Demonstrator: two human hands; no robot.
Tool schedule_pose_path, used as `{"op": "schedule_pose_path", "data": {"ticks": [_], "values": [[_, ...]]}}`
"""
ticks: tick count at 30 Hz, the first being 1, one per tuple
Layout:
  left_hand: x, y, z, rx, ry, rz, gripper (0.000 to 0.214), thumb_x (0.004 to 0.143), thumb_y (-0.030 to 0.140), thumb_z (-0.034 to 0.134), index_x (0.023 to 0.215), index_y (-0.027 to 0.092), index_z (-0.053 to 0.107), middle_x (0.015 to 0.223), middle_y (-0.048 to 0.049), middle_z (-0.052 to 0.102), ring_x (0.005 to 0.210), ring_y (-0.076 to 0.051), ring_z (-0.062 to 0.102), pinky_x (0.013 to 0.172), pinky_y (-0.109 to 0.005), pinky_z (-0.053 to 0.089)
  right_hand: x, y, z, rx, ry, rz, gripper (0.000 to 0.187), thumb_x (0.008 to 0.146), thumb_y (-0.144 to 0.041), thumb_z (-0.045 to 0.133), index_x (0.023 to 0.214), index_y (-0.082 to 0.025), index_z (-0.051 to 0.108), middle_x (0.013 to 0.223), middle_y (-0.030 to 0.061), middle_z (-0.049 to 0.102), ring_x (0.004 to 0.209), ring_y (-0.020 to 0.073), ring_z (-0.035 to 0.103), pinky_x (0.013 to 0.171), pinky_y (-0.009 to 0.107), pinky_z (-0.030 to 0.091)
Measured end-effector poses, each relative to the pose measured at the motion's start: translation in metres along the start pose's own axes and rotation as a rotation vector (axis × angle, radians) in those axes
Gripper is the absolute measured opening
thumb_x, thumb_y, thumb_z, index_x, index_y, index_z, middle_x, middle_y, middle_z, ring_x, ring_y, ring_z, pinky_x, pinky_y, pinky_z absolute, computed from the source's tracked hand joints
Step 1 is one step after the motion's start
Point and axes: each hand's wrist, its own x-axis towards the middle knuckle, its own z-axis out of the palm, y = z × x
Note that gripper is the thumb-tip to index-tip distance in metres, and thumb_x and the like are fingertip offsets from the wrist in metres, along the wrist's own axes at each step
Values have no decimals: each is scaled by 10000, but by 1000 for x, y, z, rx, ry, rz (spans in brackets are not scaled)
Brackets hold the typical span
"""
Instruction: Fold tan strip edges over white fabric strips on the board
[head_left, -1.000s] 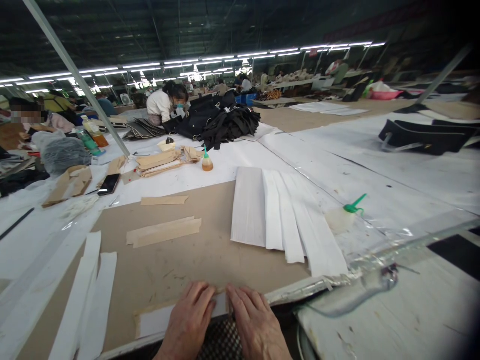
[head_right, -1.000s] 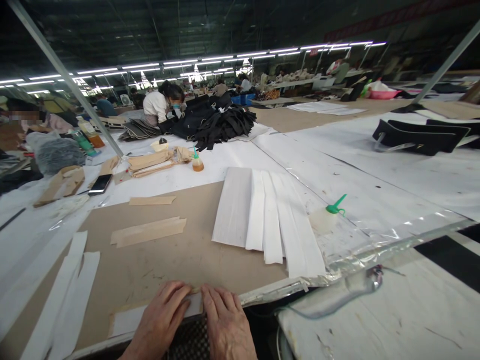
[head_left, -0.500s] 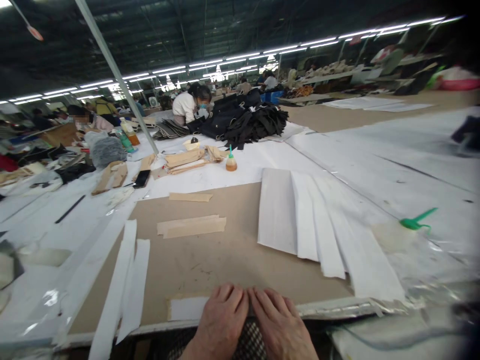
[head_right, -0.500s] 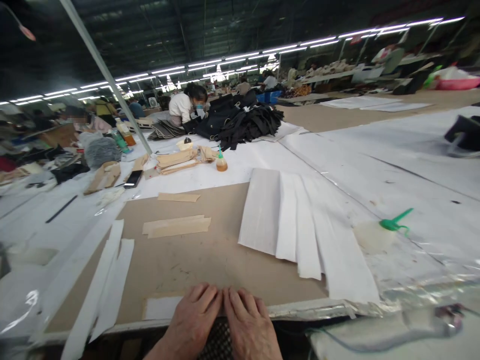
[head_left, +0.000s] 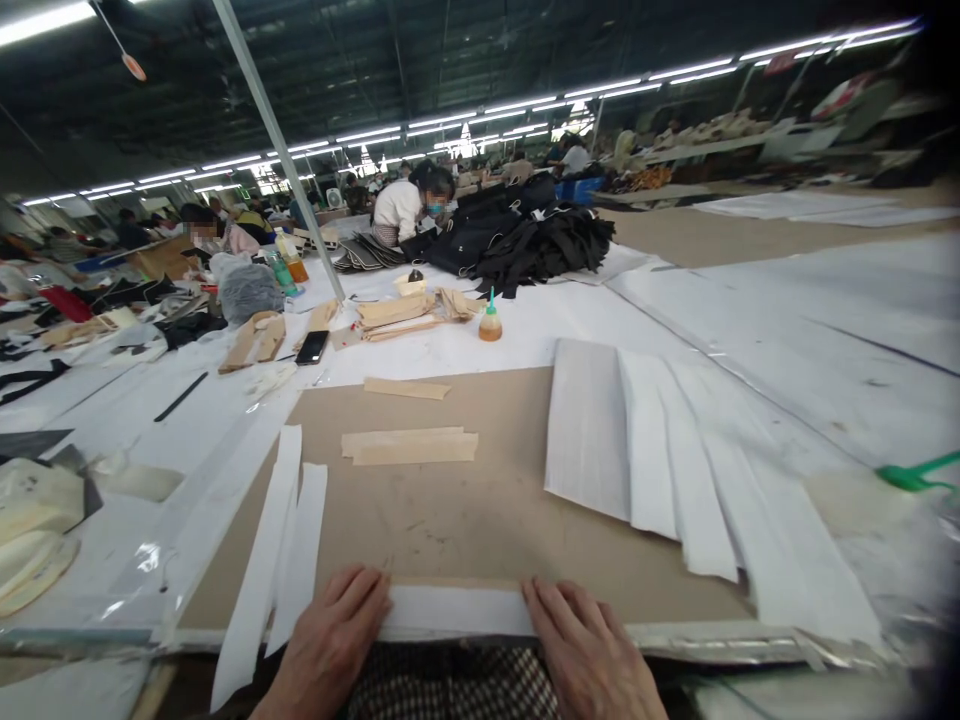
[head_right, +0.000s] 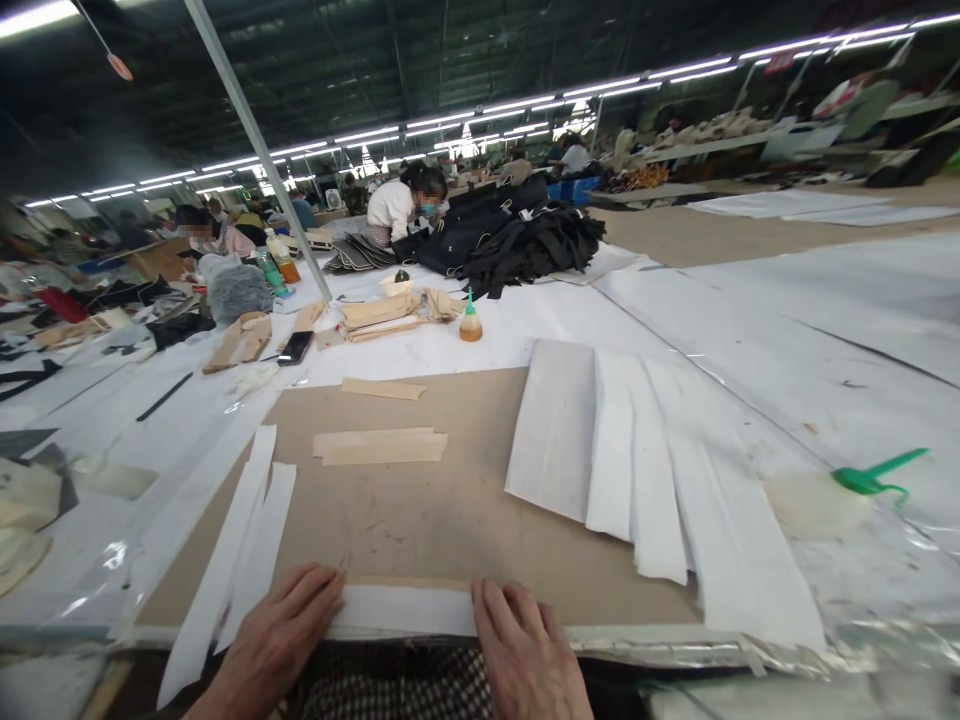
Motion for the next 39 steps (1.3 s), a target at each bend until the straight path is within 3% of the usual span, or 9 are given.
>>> {"op": "schedule_pose_path", "data": {"ticks": [6, 9, 16, 19, 22, 24, 27, 31, 39], "values": [[-8, -7, -7, 62, 22, -95, 222, 1035, 253, 480, 1142, 199, 666, 1063, -54, 675, 1042, -230, 605, 961, -413, 496, 3, -7, -5, 53, 15, 106, 539, 739, -83, 613, 1264, -203, 593, 1124, 34, 691, 983, 269, 579, 800, 416, 505], [20, 17, -7, -16, 3, -134, 179, 1012, 210, 491, 989, 206, 668, 1033, -57, 660, 1043, -247, 594, 963, -451, 488, 1, -8, -5, 63, -2, 127, 514, 775, -98, 622, 1277, -206, 595, 1141, 38, 686, 996, 266, 577, 812, 408, 499], [77, 83, 17, -270, -45, -59, 218, 981, 151, 519, 1176, 166, 615, 1067, -85, 636, 977, -239, 606, 837, -389, 577, 1, -10, -4, 33, -14, 152, 484, 795, -86, 633, 1262, -211, 612, 1127, 34, 686, 978, 257, 582, 811, 415, 491], [71, 84, 20, -262, 1, 50, 202, 981, 102, 479, 1115, 140, 625, 1050, -95, 639, 998, -249, 601, 858, -410, 569, 2, -10, -5, 46, -16, 152, 497, 775, -85, 645, 1257, -200, 615, 1105, 28, 685, 960, 258, 582, 798, 426, 489], [63, 77, 18, -334, -22, -22, 125, 984, 128, 502, 933, 163, 611, 1046, -84, 631, 997, -218, 606, 852, -352, 563, 3, -10, -6, 73, 0, 162, 495, 758, -71, 639, 1238, -190, 625, 1090, 30, 689, 945, 265, 584, 783, 432, 486], [62, 75, 17, -293, -28, -99, 96, 974, 201, 570, 1051, 160, 610, 1134, -97, 624, 1048, -228, 604, 881, -358, 563, 2, -11, -7, 87, 0, 170, 488, 763, -59, 627, 1233, -189, 631, 1090, 37, 692, 944, 271, 586, 782, 435, 484], [63, 79, 20, -144, -11, -55, 416, 929, 304, 668, 1290, 135, 548, 1232, -128, 615, 1118, -290, 588, 944, -447, 546, 2, -12, -7, 106, -19, 181, 492, 782, -47, 603, 1253, -186, 627, 1110, 53, 693, 957, 286, 593, 793, 445, 487], [65, 89, 19, -154, -114, 45, 478, 846, 431, 761, 1195, 142, 608, 1151, -116, 646, 1025, -296, 611, 883, -433, 556, 2, -8, -10, 187, -49, 219, 455, 813, -53, 565, 1239, -188, 649, 1093, 67, 701, 946, 299, 612, 802, 453, 513], [76, 94, 12, -372, -265, -81, 137, 962, 173, 541, 974, 239, 661, 986, -28, 651, 926, -195, 614, 788, -268, 480, -14, 11, -17, 780, 6, 439, 528, 849, -69, 433, 1337, -181, 598, 1250, 115, 679, 1157, 258, 623, 1026, 459, 505]]}}
